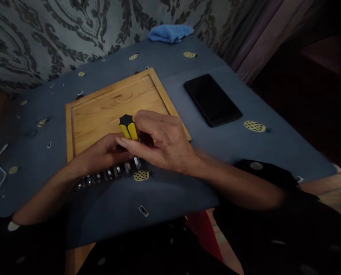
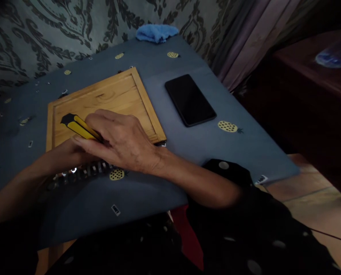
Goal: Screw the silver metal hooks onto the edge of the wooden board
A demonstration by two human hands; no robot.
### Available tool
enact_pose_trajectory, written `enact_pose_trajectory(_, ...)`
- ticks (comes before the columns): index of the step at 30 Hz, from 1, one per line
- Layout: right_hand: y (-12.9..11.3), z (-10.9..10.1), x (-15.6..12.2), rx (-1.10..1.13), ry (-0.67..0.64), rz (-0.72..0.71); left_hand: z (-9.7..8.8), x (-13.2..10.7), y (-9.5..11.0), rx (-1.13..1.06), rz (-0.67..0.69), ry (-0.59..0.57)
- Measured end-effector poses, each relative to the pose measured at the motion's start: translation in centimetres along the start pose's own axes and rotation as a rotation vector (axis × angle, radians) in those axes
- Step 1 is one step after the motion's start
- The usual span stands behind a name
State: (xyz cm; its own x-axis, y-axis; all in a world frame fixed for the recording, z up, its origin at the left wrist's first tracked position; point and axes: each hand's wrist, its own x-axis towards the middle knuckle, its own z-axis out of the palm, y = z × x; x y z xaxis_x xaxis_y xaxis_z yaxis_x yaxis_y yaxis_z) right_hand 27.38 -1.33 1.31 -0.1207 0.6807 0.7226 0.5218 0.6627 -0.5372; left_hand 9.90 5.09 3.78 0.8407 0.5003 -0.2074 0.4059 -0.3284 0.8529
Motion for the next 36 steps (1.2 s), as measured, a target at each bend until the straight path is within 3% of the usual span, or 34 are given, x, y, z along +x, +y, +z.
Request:
enact_pose_trajectory(6, 0.0, 0.0, 0.1, 0.047, 0.014, 0.005, -0.1, 0.3, 0.7, -0.002, -0.002, -0.016)
enact_pose_trajectory(15, 0.0, -0.1, 0.2, 0.064, -0.013, 0.017, -0.6, -0.1, -0.6, 0.182, -0.126, -0.006)
enact_pose_trajectory(22, -0.2, -0.3, 0.2, -0.019, -0.072, 0.079, -0.5, 0.0, -0.5, 0.096, -0.110, -0.023)
enact_pose_trajectory(36, 0.0, -0.1, 0.2, 0.045, -0.003, -0.017, -0.5, 0.0, -0.8, 0.033, -0.103, -0.007)
